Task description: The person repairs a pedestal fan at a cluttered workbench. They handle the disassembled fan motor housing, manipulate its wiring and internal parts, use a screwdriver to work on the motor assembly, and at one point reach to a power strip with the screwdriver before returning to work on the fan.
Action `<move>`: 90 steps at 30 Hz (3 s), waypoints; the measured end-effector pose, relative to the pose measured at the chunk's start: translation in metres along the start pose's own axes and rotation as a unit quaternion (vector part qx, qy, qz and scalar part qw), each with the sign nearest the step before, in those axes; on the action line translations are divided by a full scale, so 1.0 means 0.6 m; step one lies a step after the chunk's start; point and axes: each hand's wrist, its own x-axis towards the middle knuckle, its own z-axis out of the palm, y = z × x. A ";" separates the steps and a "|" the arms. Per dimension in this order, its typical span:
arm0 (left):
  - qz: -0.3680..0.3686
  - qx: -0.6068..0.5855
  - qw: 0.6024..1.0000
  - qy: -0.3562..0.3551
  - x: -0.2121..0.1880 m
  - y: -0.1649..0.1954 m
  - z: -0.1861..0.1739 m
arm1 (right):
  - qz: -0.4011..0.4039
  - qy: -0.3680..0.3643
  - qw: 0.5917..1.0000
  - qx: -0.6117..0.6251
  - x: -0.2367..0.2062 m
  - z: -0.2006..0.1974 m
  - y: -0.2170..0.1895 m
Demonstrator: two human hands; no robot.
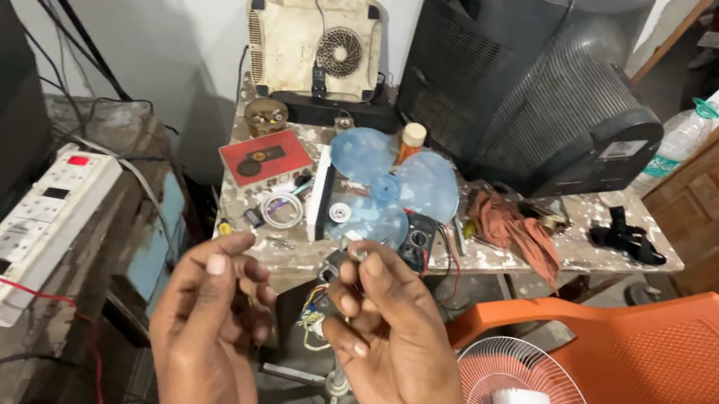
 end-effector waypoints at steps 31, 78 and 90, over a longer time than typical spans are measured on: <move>0.066 0.237 0.928 0.279 0.043 -0.606 -0.241 | 0.272 0.172 0.943 -0.081 0.067 -0.667 0.034; 0.048 0.024 0.947 -0.316 0.141 -0.702 -0.395 | -0.354 0.056 0.566 -0.742 0.089 -0.780 0.307; 0.164 0.178 0.945 -0.221 0.172 -0.663 -0.422 | -0.612 0.060 0.326 -0.718 0.091 -0.763 0.310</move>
